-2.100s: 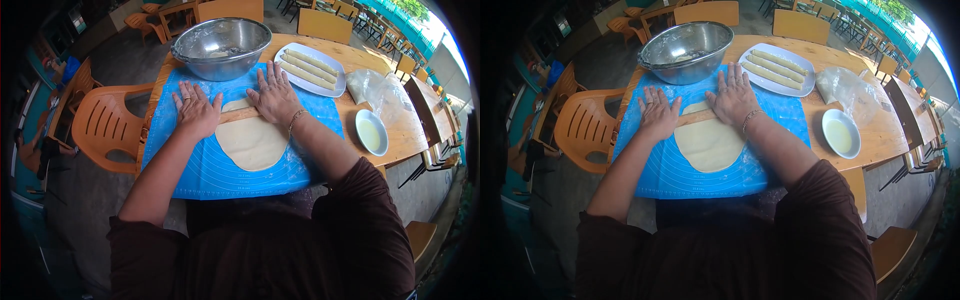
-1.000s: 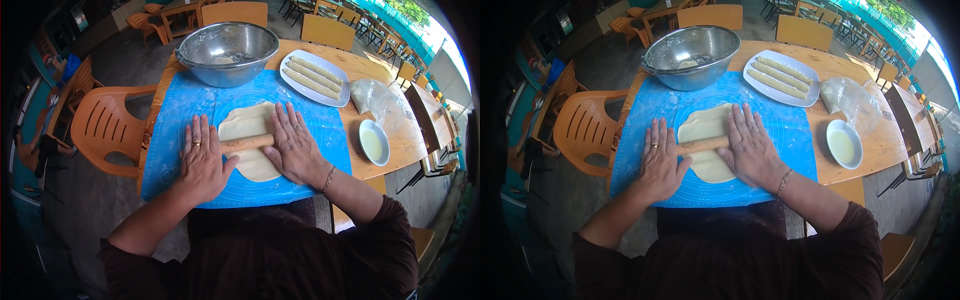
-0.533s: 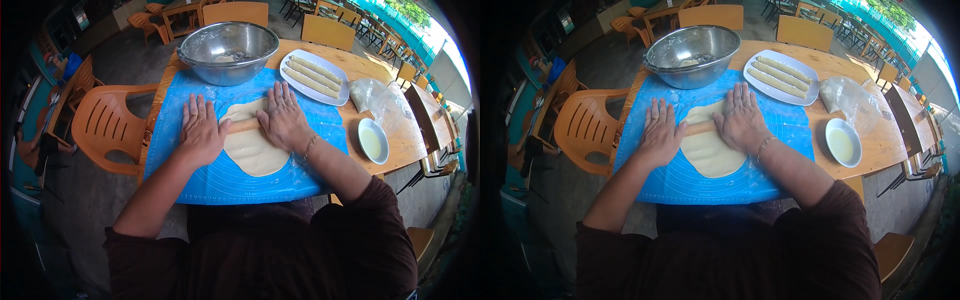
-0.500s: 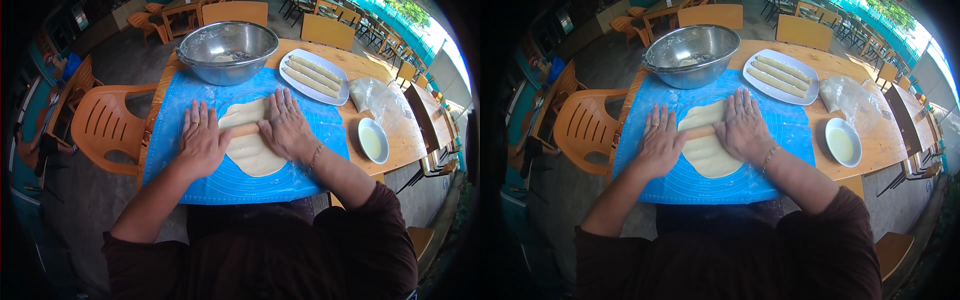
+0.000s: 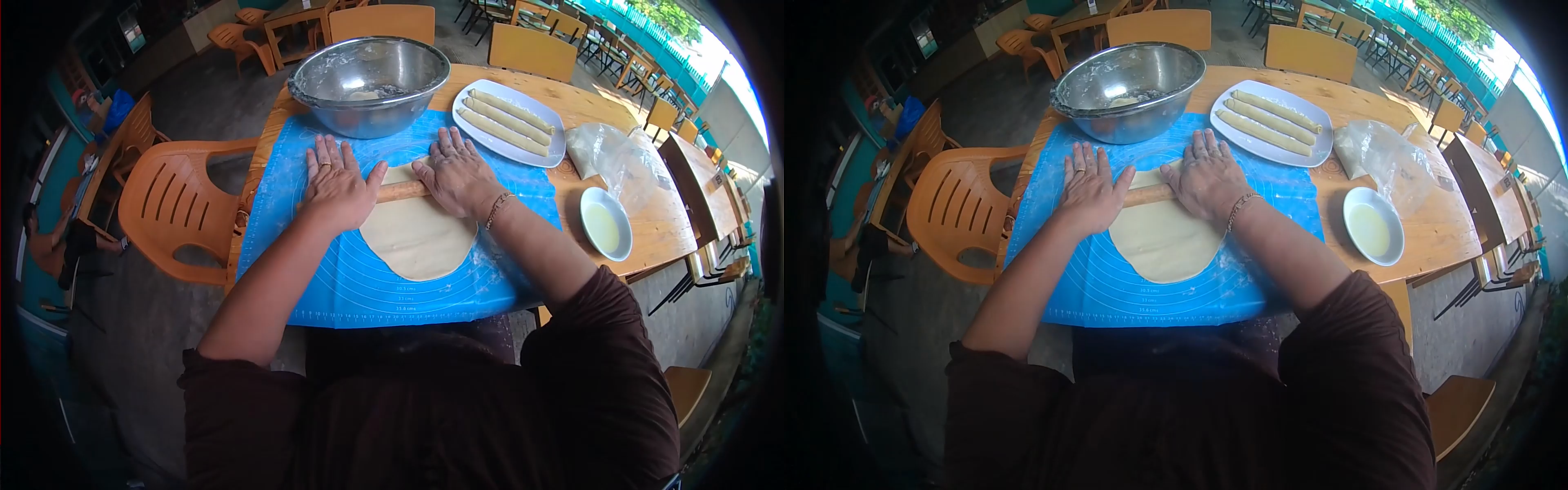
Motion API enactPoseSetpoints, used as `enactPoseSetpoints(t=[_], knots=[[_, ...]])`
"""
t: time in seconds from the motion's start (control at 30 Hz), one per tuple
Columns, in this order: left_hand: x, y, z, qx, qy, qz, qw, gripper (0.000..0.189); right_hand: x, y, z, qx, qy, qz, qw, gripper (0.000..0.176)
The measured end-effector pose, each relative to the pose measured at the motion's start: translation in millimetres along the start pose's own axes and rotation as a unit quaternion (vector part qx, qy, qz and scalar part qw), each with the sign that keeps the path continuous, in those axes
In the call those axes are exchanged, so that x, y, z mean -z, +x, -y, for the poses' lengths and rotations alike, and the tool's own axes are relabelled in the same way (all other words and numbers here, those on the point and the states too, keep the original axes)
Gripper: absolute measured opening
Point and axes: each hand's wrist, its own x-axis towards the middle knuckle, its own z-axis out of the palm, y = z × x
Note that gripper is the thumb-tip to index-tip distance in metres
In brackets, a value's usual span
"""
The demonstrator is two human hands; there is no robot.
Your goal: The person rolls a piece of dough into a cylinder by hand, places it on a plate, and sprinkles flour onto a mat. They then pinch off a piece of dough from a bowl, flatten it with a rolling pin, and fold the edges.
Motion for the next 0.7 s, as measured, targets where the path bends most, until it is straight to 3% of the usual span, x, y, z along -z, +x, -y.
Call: enactPoseSetpoints(t=[0.07,0.13,0.2,0.27,0.37,0.5,0.57,0.7], knots=[[-2.8,-3.9,-1.2,0.025,0.016,0.004,1.000,0.086,-7.3,-7.2,-2.6,0.017,0.010,-0.070,0.997,0.078],[1.2,-24.9,-1.4,-0.026,-0.002,-0.013,1.000,0.085,-1.2,-35.7,2.8,0.030,0.021,-0.065,0.997,0.077],[4.8,-57.0,0.6,-0.101,-0.033,0.041,0.993,0.088,9.1,-80.0,11.5,0.073,0.024,-0.077,0.994,0.075],[14.1,-102.9,0.8,-0.193,-0.026,0.010,0.981,0.089,22.4,-129.8,19.7,0.098,0.016,-0.092,0.991,0.074],[21.7,-140.0,-2.0,-0.261,-0.010,0.000,0.965,0.090,35.2,-160.5,24.3,0.130,0.028,-0.042,0.990,0.073],[8.8,-93.8,2.5,-0.228,0.006,-0.019,0.973,0.089,15.6,-121.8,11.8,0.130,0.031,-0.058,0.989,0.072],[2.5,-49.6,5.7,-0.200,0.002,-0.029,0.979,0.087,0.4,-76.8,5.8,0.070,0.007,-0.106,0.992,0.075],[0.1,-9.4,7.0,-0.132,0.003,-0.026,0.991,0.084,-2.4,-30.2,5.7,-0.001,0.023,-0.100,0.995,0.077]])
